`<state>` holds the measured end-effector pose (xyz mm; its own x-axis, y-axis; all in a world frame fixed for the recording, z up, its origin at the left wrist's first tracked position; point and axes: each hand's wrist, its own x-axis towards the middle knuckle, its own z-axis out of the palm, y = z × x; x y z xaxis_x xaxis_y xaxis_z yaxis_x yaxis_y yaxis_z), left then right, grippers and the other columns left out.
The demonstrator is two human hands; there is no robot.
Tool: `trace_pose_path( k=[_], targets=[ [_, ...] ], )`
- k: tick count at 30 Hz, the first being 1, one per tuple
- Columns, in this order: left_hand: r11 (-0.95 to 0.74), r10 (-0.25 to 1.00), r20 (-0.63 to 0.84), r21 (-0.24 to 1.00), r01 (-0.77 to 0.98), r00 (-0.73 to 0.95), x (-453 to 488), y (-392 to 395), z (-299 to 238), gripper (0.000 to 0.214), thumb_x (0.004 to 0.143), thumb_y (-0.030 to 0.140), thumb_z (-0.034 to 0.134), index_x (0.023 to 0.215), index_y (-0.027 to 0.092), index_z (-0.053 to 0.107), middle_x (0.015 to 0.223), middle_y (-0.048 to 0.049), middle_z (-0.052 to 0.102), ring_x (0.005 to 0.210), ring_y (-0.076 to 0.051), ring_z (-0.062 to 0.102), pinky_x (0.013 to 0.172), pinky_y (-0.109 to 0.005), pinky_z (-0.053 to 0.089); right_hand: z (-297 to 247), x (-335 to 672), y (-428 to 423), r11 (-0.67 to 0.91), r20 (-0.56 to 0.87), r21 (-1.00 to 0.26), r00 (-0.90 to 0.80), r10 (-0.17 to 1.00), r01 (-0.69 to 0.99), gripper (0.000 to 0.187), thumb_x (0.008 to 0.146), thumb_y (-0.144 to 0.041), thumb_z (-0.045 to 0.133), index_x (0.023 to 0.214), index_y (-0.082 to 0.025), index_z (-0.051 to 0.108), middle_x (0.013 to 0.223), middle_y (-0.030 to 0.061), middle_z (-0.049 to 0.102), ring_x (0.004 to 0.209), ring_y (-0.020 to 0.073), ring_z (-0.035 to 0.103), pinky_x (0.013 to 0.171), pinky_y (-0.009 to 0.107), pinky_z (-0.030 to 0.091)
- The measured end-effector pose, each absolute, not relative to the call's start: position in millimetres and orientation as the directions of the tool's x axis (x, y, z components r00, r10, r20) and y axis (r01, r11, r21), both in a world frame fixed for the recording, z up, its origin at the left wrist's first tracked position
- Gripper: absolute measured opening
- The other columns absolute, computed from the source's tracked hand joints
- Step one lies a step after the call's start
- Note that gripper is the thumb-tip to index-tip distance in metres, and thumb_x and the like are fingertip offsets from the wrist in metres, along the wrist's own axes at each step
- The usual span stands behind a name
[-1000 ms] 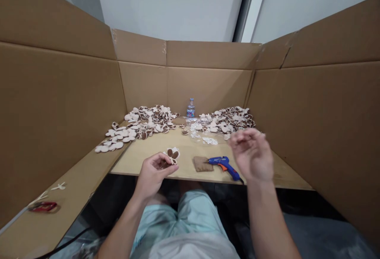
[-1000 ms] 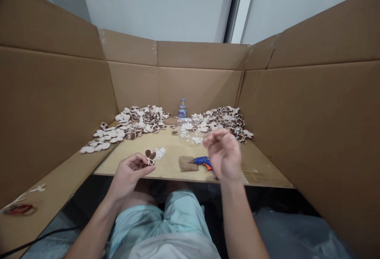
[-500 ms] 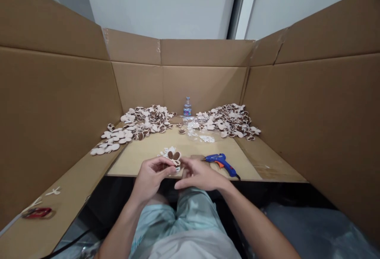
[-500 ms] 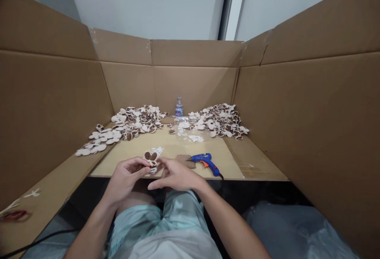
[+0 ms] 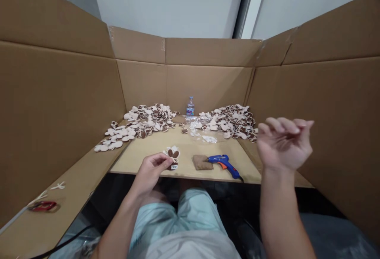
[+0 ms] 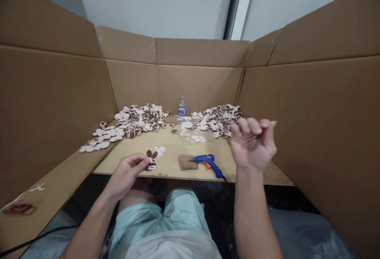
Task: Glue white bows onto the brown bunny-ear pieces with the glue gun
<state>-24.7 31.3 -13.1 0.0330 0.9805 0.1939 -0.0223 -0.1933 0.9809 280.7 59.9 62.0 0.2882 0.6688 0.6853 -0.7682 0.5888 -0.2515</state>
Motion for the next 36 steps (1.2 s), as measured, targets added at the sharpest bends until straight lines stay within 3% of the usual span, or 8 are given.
trace_pose_path(
  k=[4, 8, 16, 22, 28, 31, 32, 36],
  targets=[
    [-0.149, 0.986, 0.159, 0.977, -0.154, 0.054, -25, 27, -11, 0.026, 0.072, 0.037, 0.077, 0.066, 0.015, 0.065, 0.058, 0.0036, 0.053, 0.053, -0.006, 0.041, 0.05, -0.018, 0.035, 43, 309, 94, 0.786, 0.555, -0.285, 0.574, 0.602, -0.549, 0.024, 0.09, -0.034, 0.051, 0.069, -0.025, 0.058, 0.112, -0.0069, 0.068, 0.11, 0.0096, 0.06, 0.076, 0.024, 0.053],
    [-0.1, 0.986, 0.135, 0.945, -0.31, 0.093, -33, 21, -3, 0.029, 0.07, 0.036, 0.079, 0.066, 0.015, 0.059, 0.064, 0.0025, 0.052, 0.057, -0.007, 0.044, 0.052, -0.016, 0.036, 0, 325, 130, 0.641, 0.48, -0.764, 0.605, 0.635, -0.067, 0.033, 0.087, -0.045, 0.041, 0.064, -0.023, 0.051, 0.147, -0.0046, 0.045, 0.136, 0.0152, 0.038, 0.092, 0.029, 0.049],
    [-0.173, 0.982, 0.191, 0.922, -0.346, 0.017, -43, 8, 10, 0.035, 0.061, 0.015, 0.084, 0.064, 0.018, 0.049, 0.066, 0.0047, 0.058, 0.065, -0.008, 0.052, 0.06, -0.015, 0.041, -75, 323, 148, 0.245, 0.303, -0.946, 0.315, 0.899, 0.212, 0.031, 0.066, -0.048, 0.066, 0.06, -0.018, 0.07, 0.081, 0.0113, 0.076, 0.09, 0.0292, 0.069, 0.086, 0.042, 0.051],
    [0.017, 0.955, -0.058, 0.99, 0.143, 0.291, -30, 12, -4, 0.016, 0.062, 0.02, 0.082, 0.073, 0.017, 0.071, 0.075, -0.0015, 0.071, 0.07, -0.013, 0.062, 0.068, -0.022, 0.047, -95, 328, 138, 0.186, 0.282, -0.918, 0.248, 0.927, 0.352, 0.038, 0.072, -0.047, 0.055, 0.071, -0.015, 0.074, 0.085, 0.0148, 0.077, 0.086, 0.0305, 0.07, 0.082, 0.04, 0.05],
    [-0.022, 0.605, -0.44, 0.823, 0.567, 0.663, -4, 32, 15, 0.009, 0.06, 0.024, 0.078, 0.058, 0.018, 0.072, 0.056, -0.0028, 0.068, 0.055, -0.021, 0.065, 0.062, -0.036, 0.054, -89, 328, 134, 0.225, 0.331, -0.864, 0.17, 0.928, 0.451, 0.042, 0.076, -0.048, 0.05, 0.073, -0.013, 0.075, 0.082, 0.0126, 0.077, 0.081, 0.0288, 0.069, 0.076, 0.036, 0.05],
    [-0.227, 0.731, -0.179, 0.846, 0.482, 0.659, 32, 55, 58, 0.009, 0.075, 0.024, 0.068, 0.08, 0.021, 0.074, 0.09, -0.0053, 0.074, 0.094, -0.024, 0.067, 0.095, -0.04, 0.046, -85, 326, 131, 0.256, 0.359, -0.827, 0.119, 0.925, 0.501, 0.044, 0.081, -0.046, 0.047, 0.074, -0.013, 0.075, 0.08, 0.0115, 0.077, 0.079, 0.0268, 0.069, 0.073, 0.033, 0.049],
    [-0.423, 0.78, 0.077, 0.796, 0.433, 0.621, 45, 62, 73, 0.024, 0.077, 0.024, 0.067, 0.101, 0.024, 0.072, 0.113, -0.0071, 0.07, 0.111, -0.025, 0.061, 0.104, -0.042, 0.039, -84, 326, 129, 0.267, 0.368, -0.811, 0.099, 0.924, 0.52, 0.043, 0.082, -0.045, 0.047, 0.072, -0.013, 0.074, 0.078, 0.0111, 0.076, 0.076, 0.0262, 0.069, 0.071, 0.032, 0.049],
    [-0.716, 0.693, 0.467, 0.534, 0.45, 0.549, 79, 79, 100, 0.066, 0.074, 0.026, 0.073, 0.135, 0.033, 0.05, 0.159, -0.01, 0.022, 0.144, -0.03, 0.024, 0.113, -0.051, 0.022, -78, 321, 121, 0.334, 0.408, -0.74, -0.005, 0.913, 0.584, 0.039, 0.084, -0.041, 0.05, 0.07, -0.014, 0.074, 0.07, 0.0105, 0.074, 0.067, 0.0254, 0.067, 0.065, 0.032, 0.048]
  ],
)
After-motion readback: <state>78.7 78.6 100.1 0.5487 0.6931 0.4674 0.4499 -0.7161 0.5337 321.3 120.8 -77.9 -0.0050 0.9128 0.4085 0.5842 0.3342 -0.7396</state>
